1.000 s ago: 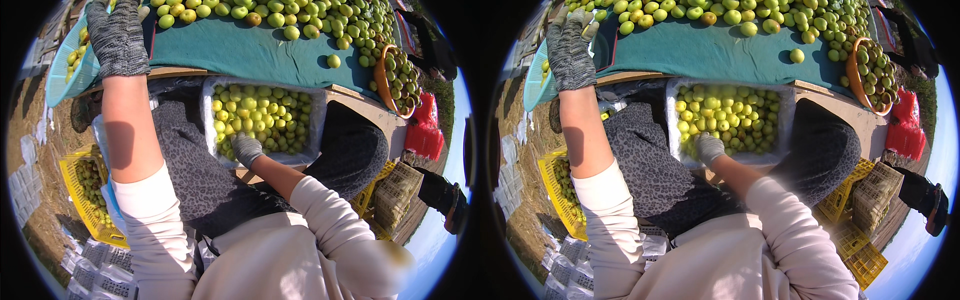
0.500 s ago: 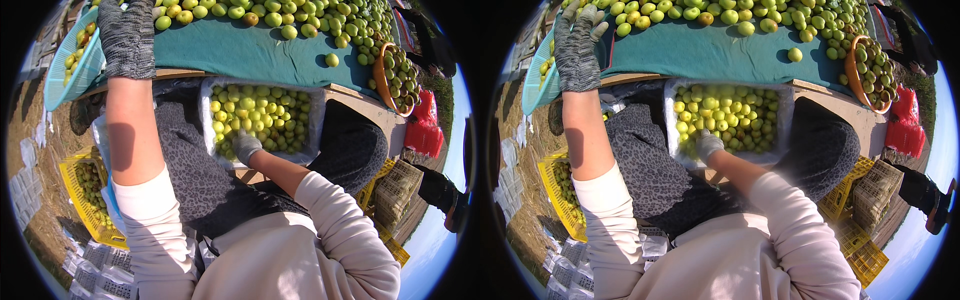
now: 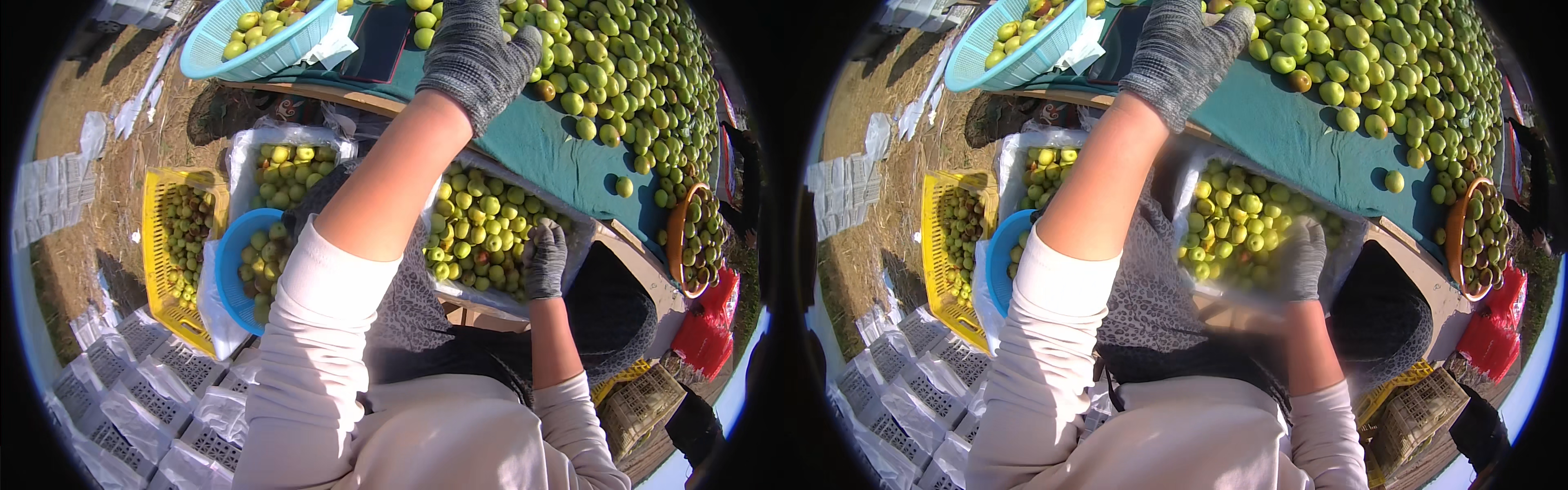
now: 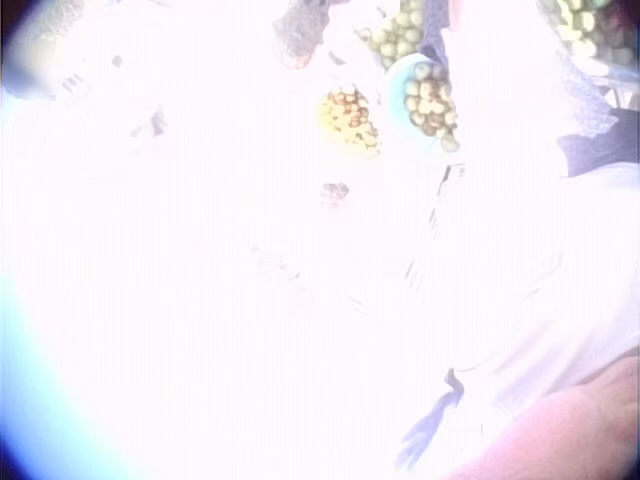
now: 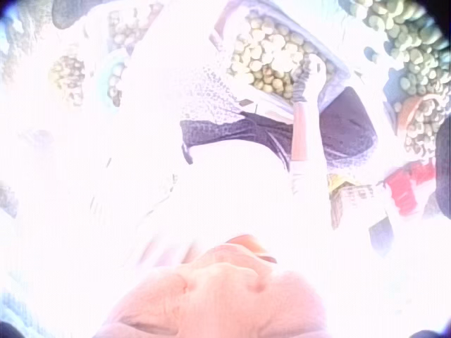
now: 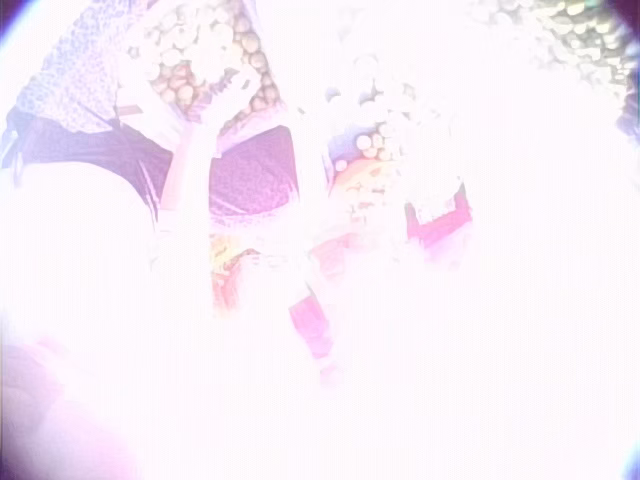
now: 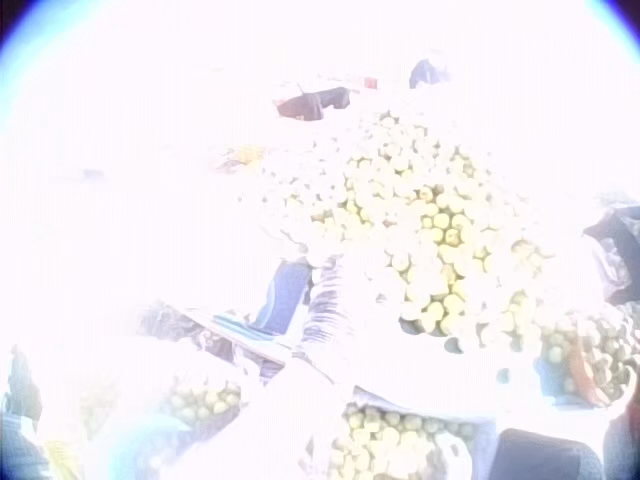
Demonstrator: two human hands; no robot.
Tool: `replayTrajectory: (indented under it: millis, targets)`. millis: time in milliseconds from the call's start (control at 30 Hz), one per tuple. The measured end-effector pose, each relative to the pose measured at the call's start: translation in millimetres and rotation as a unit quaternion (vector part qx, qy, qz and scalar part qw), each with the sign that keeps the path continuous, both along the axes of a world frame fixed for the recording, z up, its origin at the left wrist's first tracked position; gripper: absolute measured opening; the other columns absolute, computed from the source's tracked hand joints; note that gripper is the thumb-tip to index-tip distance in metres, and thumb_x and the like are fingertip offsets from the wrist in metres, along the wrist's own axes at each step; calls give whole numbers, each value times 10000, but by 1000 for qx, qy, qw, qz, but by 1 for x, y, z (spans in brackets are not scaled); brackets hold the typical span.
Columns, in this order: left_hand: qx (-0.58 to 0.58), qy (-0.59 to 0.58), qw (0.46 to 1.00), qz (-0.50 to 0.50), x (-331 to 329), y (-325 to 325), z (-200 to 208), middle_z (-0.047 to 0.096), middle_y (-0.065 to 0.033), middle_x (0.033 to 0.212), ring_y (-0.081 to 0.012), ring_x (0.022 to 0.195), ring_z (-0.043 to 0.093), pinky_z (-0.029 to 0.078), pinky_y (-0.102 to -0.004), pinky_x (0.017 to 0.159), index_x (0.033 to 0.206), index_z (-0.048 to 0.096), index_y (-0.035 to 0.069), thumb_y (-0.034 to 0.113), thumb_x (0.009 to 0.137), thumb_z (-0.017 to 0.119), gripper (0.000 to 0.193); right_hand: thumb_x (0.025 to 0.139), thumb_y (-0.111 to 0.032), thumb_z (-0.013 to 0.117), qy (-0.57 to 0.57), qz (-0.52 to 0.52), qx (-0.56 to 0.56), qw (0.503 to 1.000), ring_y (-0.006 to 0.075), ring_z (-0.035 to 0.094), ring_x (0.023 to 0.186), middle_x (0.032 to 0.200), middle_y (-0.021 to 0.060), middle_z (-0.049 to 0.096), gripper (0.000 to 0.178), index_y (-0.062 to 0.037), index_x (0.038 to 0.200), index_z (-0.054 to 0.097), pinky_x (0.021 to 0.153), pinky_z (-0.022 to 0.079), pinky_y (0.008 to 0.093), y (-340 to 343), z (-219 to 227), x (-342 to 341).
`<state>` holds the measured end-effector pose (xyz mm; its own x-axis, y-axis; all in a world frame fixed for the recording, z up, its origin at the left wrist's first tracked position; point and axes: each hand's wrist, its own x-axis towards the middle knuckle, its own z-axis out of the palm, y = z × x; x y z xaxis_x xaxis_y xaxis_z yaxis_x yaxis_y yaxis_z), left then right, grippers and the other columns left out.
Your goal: The person sorts green plums by hand from a large pile on a table into a white bin below. They repeatedly pick, inspect, and place plums into the bin, occasionally moving aside a small blue basket and a dark rectangular object.
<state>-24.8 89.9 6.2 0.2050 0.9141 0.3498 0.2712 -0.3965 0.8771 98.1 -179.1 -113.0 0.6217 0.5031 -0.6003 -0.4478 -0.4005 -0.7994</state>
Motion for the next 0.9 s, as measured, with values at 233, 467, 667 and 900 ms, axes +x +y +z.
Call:
replayTrajectory:
  millis: [233,467,667,900]
  targets:
    - [-46,116,990,-70,8,-24,6,544,-180,1182,-328,1098,570,477,-426,958,1186,551,62,291,833,654,433,940,-439,560,11,222,364,904,224,622,1043,1383,222,460,692,2,1427,344,868,517,311,74,168,-56]
    - [-2,161,984,-78,-2,-23,3,564,-128,1128,-297,1041,587,486,-417,914,1173,553,129,327,831,663,410,961,-381,541,-111,322,352,872,197,627,1033,1310,175,536,549,5,1339,448,876,519,323,99,185,-89]
    - [19,141,986,-82,-5,-24,2,592,-91,1099,-199,868,643,525,-362,839,1205,567,132,271,858,655,384,956,-248,558,-174,126,121,969,151,533,1089,1205,60,584,336,-42,1222,555,947,420,306,47,101,40]
    - [-39,226,960,-162,1,-22,-10,551,-123,1186,-221,975,623,504,-345,913,1217,555,99,195,875,665,372,807,-241,710,-661,243,-114,700,338,478,1189,1281,156,519,530,-109,1284,520,1043,380,409,28,34,119]
